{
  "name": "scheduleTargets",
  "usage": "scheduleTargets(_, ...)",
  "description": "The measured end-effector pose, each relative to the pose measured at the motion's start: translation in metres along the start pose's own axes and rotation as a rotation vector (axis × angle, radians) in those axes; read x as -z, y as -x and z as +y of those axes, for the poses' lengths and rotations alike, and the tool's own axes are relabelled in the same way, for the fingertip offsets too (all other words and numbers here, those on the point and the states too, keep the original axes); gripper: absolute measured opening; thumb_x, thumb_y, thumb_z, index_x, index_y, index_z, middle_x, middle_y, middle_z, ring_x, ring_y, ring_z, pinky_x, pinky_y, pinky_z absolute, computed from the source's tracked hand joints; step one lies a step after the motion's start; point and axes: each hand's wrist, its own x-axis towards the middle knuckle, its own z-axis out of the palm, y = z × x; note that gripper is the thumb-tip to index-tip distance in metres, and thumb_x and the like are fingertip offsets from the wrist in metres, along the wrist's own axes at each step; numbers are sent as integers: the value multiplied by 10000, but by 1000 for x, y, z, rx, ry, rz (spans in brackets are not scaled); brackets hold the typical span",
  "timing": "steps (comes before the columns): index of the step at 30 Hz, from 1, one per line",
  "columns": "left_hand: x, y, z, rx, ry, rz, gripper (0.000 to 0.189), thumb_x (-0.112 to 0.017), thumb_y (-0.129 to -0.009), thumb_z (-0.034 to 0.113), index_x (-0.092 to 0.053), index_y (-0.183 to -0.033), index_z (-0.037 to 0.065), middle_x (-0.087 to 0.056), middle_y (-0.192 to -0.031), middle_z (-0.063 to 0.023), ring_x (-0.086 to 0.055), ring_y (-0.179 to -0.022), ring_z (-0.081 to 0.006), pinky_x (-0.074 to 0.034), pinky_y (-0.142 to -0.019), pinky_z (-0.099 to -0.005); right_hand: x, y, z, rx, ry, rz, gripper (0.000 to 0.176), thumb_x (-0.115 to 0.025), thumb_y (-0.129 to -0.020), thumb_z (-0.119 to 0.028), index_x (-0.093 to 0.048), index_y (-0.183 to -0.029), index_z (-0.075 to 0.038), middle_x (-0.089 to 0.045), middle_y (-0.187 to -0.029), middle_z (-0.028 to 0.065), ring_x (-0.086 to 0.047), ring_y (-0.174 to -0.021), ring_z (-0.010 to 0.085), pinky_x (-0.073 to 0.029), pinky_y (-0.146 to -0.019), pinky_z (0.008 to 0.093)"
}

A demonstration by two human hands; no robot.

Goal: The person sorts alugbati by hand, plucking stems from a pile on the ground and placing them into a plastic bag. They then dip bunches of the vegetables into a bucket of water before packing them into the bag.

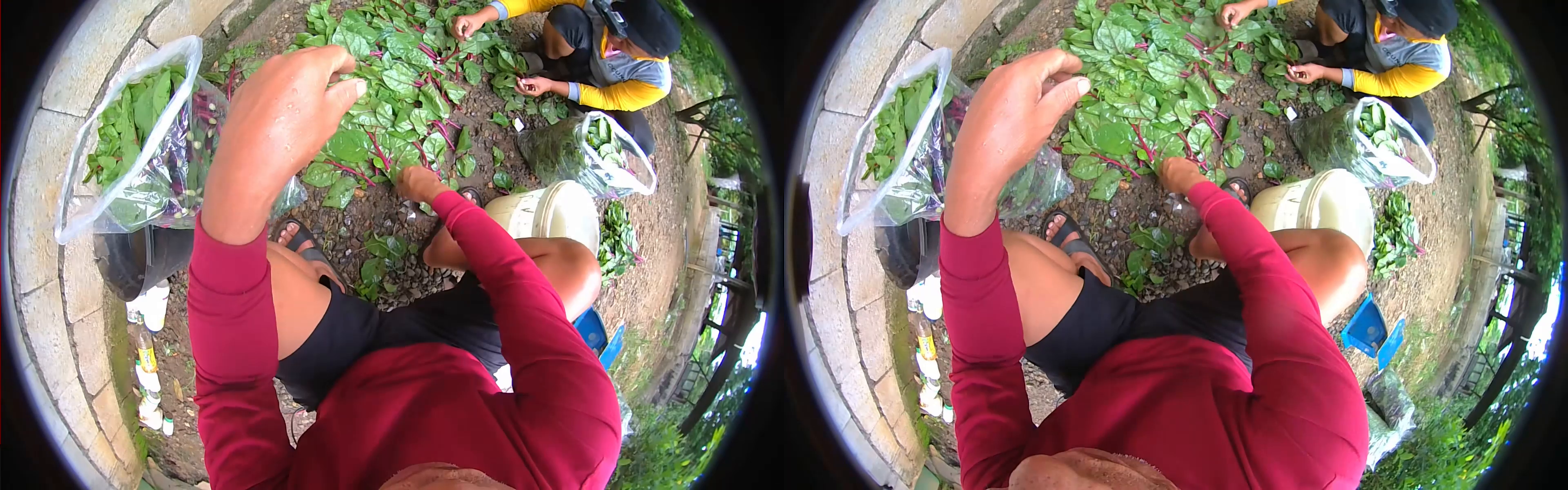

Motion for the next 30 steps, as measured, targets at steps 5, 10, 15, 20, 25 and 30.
scheduleTargets(5, 2, 1, -11, 24, -9, -33, 288, -650, -908, 193, -659, -1069, -45, -701, -941, -222, -694, -877, -365, -526, -779, -409, 9, -32, -6, -188, -163, 175, 286, -596, -869, -312, -706, -946, -60, -701, -950, 227, -678, -949, 398, -536, -837, 475)
scheduleTargets(10, -1, -2, -17, 45, -16, -65, 279, -649, -911, 195, -658, -1058, -42, -701, -948, -225, -691, -887, -377, -527, -775, -411, 21, -31, -28, -246, -95, 128, 371, -612, -898, -371, -668, -1116, -76, -690, -1125, 213, -670, -1068, 372, -540, -913, 455)
scheduleTargets(15, -4, -7, -24, 50, -40, -83, 274, -640, -916, 194, -661, -1060, -39, -701, -953, -226, -686, -896, -385, -525, -781, -415, 14, -42, -25, -281, -105, 135, 398, -645, -862, -376, -667, -1077, -41, -692, -1106, 218, -663, -1058, 385, -535, -902, 470)
scheduleTargets(20, -7, -12, -23, 48, -46, -90, 287, -633, -920, 209, -662, -1064, -37, -701, -970, -221, -680, -907, -391, -521, -791, -424, 29, -42, -31, -374, -215, 76, 453, -661, -846, -365, -654, -1170, -48, -679, -1157, 231, -651, -1107, 382, -531, -933, 451)
scheduleTargets(25, -12, -14, -23, 48, -42, -92, 289, -631, -920, 212, -663, -1072, -33, -699, -995, -219, -677, -917, -389, -519, -791, -427, 22, -45, -37, -420, -174, 108, 411, -664, -837, -358, -689, -1120, -61, -687, -1167, 213, -653, -1127, 360, -530, -945, 438)
scheduleTargets(30, -7, -13, -22, 72, -61, -116, 292, -629, -921, 210, -663, -1079, -32, -698, -995, -221, -679, -913, -384, -518, -783, -424, 30, -48, -37, -432, -95, 1, 380, -660, -831, -311, -704, -1104, -50, -701, -1162, 193, -665, -1119, 350, -528, -963, 423)
